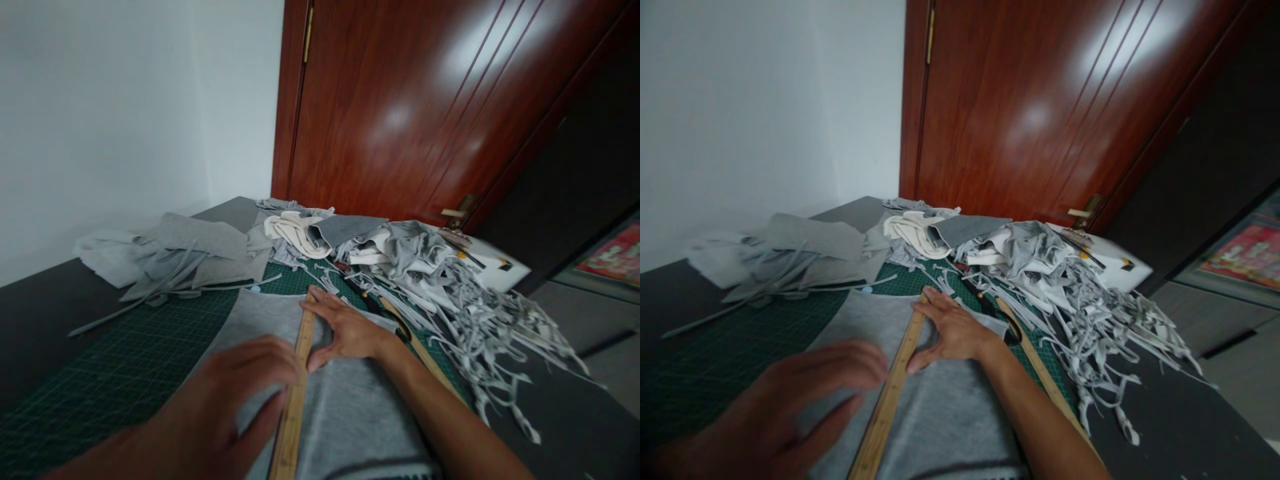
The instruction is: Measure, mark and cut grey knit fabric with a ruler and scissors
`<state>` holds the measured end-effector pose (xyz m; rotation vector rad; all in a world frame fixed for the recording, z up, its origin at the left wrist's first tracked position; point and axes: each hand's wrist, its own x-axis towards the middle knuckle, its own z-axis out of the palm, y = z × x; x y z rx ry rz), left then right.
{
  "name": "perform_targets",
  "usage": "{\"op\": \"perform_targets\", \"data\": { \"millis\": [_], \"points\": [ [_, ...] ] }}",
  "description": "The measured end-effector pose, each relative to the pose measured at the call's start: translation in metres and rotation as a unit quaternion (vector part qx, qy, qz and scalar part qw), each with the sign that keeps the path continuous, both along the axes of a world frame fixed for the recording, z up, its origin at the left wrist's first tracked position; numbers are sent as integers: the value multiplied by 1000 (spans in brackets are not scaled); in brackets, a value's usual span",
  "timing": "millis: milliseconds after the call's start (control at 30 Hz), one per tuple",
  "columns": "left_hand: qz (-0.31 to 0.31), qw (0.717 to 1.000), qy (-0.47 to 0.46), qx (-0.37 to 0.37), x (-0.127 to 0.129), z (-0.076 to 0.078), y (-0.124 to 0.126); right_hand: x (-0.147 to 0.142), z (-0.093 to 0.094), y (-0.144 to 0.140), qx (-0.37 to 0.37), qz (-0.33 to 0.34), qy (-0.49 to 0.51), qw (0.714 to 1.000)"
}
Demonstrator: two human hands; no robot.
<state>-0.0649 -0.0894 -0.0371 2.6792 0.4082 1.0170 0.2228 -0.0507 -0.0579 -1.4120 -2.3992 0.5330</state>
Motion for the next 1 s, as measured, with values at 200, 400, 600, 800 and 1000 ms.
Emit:
{"op": "perform_targets", "data": {
  "millis": [200,400,600,800,1000],
  "points": [
    [100,991,93,6,46,-11,86,3,-17,-3,101,1,43,994],
    [105,977,184,26,42,-49,104,5,-26,-12,245,-78,35,966],
    [133,958,247,58,46,-42,105,14,-28,8,248,-202,5,947],
    [150,948,274,59,51,-43,118,22,-29,25,250,-239,-31,938],
    [154,954,252,50,58,-46,134,28,-30,41,265,-238,-58,933]
  ]
}}
